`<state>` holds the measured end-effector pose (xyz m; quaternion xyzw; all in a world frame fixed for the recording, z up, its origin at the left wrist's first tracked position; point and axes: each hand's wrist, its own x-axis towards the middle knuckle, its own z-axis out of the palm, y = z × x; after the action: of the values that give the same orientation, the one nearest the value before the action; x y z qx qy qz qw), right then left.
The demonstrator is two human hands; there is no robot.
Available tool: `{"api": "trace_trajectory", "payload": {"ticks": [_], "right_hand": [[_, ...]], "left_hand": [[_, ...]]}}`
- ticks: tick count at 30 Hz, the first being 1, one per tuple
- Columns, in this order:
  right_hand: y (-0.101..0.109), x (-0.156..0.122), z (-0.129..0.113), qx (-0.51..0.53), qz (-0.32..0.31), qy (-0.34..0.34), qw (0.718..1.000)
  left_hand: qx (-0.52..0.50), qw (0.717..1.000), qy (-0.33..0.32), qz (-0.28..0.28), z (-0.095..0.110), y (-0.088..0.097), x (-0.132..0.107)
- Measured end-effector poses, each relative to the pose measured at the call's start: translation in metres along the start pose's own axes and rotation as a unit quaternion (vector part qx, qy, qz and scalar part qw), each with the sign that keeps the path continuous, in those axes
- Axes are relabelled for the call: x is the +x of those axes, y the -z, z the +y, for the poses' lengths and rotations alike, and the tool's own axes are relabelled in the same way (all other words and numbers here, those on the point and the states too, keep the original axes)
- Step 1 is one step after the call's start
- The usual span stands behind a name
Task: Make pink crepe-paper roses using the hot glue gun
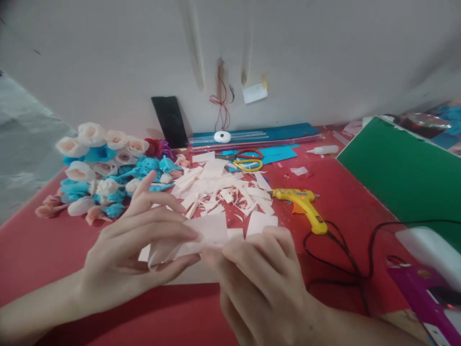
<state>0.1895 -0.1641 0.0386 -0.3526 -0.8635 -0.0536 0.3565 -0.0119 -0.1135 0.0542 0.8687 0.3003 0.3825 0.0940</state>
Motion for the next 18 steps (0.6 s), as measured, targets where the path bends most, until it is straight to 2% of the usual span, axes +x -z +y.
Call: {"api": "trace_trajectory", "payload": {"ticks": [5, 11, 15, 18], "right_hand": [[0.0016, 0.0048, -0.0014, 0.038, -0.006, -0.042, 0.998], [0.0008, 0.0054, -0.0013, 0.044, 0.004, -0.06, 0.997], [-0.0004, 0.0045, -0.0022, 0.048, -0.007, -0.062, 0.997], [0.0008, 0.0066, -0.0035, 0.061, 0.002, -0.09, 0.994]], "left_hand": [[0.032, 0.999, -0.023, -0.005, 0.0013, 0.0001, -0.0016], [0.063, 0.995, -0.072, 0.005, 0.0003, -0.0011, -0.0035], [0.08, 0.993, -0.085, 0.009, -0.0011, -0.0025, -0.0052], [0.091, 0.991, -0.093, 0.023, -0.0009, -0.0032, -0.0044]]}}
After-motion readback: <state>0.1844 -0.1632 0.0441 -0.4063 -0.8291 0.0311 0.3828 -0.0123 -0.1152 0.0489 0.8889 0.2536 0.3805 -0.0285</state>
